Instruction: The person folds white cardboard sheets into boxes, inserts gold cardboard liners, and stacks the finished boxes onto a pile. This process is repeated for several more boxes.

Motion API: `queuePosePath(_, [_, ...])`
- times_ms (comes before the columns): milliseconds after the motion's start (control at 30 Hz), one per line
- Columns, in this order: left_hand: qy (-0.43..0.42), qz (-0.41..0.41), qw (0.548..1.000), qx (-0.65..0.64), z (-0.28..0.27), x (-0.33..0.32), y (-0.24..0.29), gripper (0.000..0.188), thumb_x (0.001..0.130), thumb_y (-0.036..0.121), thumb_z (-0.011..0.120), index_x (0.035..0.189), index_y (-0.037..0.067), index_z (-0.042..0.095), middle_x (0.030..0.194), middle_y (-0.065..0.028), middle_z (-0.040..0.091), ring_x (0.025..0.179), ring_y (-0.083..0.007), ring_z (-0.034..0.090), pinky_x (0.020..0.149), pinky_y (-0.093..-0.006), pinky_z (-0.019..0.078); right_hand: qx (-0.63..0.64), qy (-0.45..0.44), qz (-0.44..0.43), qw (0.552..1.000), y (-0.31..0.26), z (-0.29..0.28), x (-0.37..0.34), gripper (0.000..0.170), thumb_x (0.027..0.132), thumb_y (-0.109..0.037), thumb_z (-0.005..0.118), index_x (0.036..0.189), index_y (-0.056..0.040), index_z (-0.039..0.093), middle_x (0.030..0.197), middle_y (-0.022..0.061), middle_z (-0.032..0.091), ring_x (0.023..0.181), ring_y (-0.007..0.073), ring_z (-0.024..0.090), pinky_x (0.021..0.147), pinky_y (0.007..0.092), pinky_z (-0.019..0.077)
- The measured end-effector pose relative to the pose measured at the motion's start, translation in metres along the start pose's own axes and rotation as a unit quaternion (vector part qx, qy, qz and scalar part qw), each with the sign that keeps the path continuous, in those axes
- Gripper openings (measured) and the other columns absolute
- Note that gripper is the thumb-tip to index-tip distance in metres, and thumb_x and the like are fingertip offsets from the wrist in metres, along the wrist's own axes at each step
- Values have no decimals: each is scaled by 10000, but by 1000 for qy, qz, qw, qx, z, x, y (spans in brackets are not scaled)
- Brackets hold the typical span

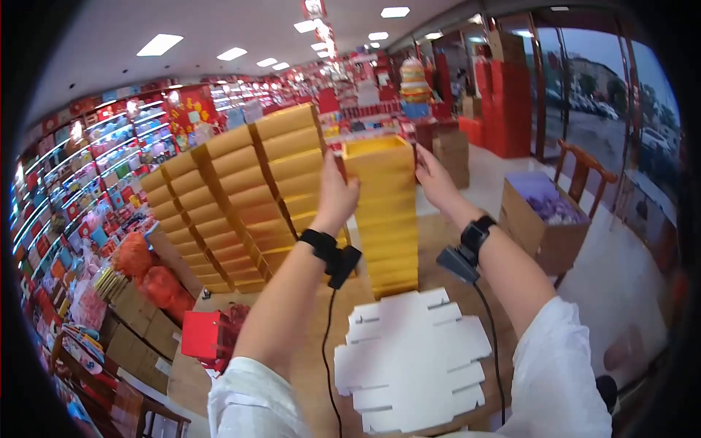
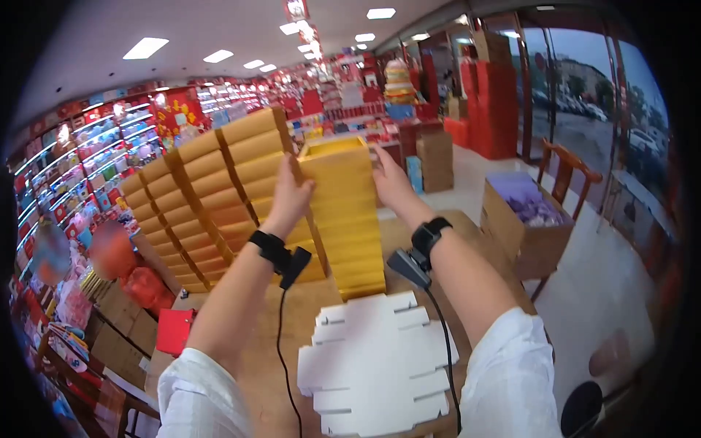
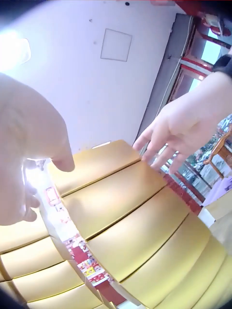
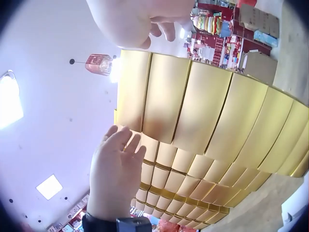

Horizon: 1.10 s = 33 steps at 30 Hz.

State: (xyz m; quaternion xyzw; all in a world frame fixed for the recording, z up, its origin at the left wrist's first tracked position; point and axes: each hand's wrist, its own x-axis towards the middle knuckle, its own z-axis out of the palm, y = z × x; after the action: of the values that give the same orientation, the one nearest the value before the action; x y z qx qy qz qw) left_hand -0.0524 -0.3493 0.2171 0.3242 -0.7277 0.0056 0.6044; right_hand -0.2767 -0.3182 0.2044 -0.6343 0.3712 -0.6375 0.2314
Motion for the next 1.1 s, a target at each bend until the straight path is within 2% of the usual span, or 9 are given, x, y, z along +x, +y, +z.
queuePosePath(133, [-39, 18, 997, -63, -27, -34, 51, 679, 850, 28, 643, 1451, -35, 332, 1412, -262, 426, 1367, -399, 396, 1145, -424, 335, -103, 49, -3, 994, -11, -16, -24, 480, 973, -30, 527, 1448, -31, 458, 1404, 126, 545, 1293, 224, 515, 1078, 339, 414])
queuePosePath(267, [-289, -17, 947, -138, -66, -105, 115, 665, 907, 63, 659, 1492, 51, 343, 1488, -129, 407, 1439, -260, 338, 1165, -405, 275, -97, 50, 1, 994, -25, -39, -57, 291, 912, -71, 614, 1197, -14, 627, 1165, 91, 674, 1075, 179, 625, 930, 314, 492])
queuePosePath(333, [-339, 33, 934, -111, -79, -134, 146, 572, 933, 84, 657, 1446, 47, 408, 1352, -114, 541, 1272, -201, 513, 1059, -355, 409, -94, 27, -20, 995, -26, -49, -69, 269, 950, -75, 614, 1217, -57, 641, 1135, 34, 664, 1053, 114, 604, 896, 276, 488])
queuePosePath(467, [-629, -256, 672, -294, -43, -191, 192, 277, 996, 134, 617, 1251, 36, 575, 813, 24, 621, 667, -52, 545, 620, -216, 470, -75, 74, 0, 994, -38, -38, -65, 225, 955, -80, 614, 1174, -59, 662, 1092, 28, 671, 999, 115, 615, 879, 270, 493])
queuePosePath(533, [-657, -286, 586, -378, -17, -228, 217, 263, 1007, 167, 614, 1238, 44, 589, 786, 44, 578, 647, -47, 524, 595, -218, 440, 46, 114, 2, 992, -36, -31, -53, 194, 924, -17, 559, 1096, -35, 647, 922, 13, 632, 786, 91, 572, 680, 231, 460])
queuePosePath(633, [-698, -334, 450, -446, 10, -257, 240, 312, 1013, 196, 612, 1284, 50, 560, 773, 42, 570, 632, -46, 508, 577, -213, 419, 105, 98, 14, 990, -55, -33, -74, 187, 924, -9, 539, 1082, -35, 635, 929, 20, 645, 823, 105, 614, 734, 241, 476])
queuePosePath(833, [-698, -267, 546, -378, -7, -271, 212, 311, 1001, 144, 609, 1288, 32, 561, 833, 20, 569, 730, -60, 513, 647, -238, 450, 15, -180, 132, 975, -100, -76, -182, 181, 936, -55, 581, 1092, -21, 665, 961, 65, 687, 875, 135, 637, 795, 270, 514])
queuePosePath(933, [-726, -235, 572, -302, -56, -242, 189, 236, 979, 94, 628, 1201, 15, 624, 846, 20, 547, 767, -74, 498, 717, -253, 470, -97, -404, 81, 906, -104, -97, -254, 167, 953, -151, 609, 1060, -58, 698, 924, 70, 704, 837, 151, 649, 770, 305, 515])
queuePosePath(1100, [-681, -299, 627, -233, -175, -224, 157, 203, 911, 58, 681, 1100, -15, 673, 900, -82, 685, 807, -167, 664, 722, -297, 527, 7, -601, 383, 701, -103, -134, -401, 152, 941, -165, 597, 1002, -76, 704, 928, 79, 715, 876, 202, 677, 790, 350, 527])
